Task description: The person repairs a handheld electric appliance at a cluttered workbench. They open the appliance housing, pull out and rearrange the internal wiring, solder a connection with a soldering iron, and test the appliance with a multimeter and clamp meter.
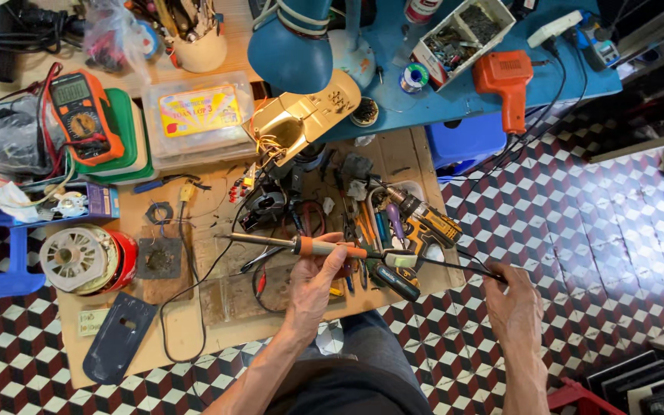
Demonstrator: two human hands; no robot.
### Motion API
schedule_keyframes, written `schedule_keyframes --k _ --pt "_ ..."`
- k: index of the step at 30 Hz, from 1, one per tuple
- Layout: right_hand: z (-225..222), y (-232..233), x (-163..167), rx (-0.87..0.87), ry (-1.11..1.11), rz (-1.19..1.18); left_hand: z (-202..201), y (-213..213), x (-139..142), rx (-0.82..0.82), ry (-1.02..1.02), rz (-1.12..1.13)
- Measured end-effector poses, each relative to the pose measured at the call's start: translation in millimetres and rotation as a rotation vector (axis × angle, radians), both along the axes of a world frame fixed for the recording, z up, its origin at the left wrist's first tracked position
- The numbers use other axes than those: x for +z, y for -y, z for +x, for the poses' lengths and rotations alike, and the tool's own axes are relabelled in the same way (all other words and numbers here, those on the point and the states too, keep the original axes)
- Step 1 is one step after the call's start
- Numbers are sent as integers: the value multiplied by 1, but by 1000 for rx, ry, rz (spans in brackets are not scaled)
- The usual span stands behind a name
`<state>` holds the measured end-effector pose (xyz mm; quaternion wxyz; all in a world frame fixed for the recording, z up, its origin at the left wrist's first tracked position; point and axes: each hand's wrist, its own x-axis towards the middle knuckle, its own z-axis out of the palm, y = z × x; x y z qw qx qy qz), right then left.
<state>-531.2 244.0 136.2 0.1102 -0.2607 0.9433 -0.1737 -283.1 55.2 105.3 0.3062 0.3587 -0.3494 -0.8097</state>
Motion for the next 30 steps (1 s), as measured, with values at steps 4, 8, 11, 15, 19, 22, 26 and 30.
schedule_keyframes --k 4,8,11,15,19,22,26,30 --pt "-15 -42 -9 -41 -41 19 -19 -14 5 -49 -50 -86" --pt "-52 -64 -59 21 -1 118 -45 -20 8 -56 -103 -62" --pt "-76 -70 -113 25 101 97 -57 -15 7 -63 -151 12" --pt "-119 -64 -167 71 174 270 -74 -9 8 -68 24 -138" --pt "-146 -56 -197 100 263 295 -92 -11 12 -68 210 -79" --pt "-152 -44 -204 224 320 320 -106 -10 11 -1 286 -75" --pt "-145 -22 -192 285 378 401 -116 -13 9 91 372 -132" --pt "-132 -8 -173 302 399 448 -122 -9 10 83 459 -97"
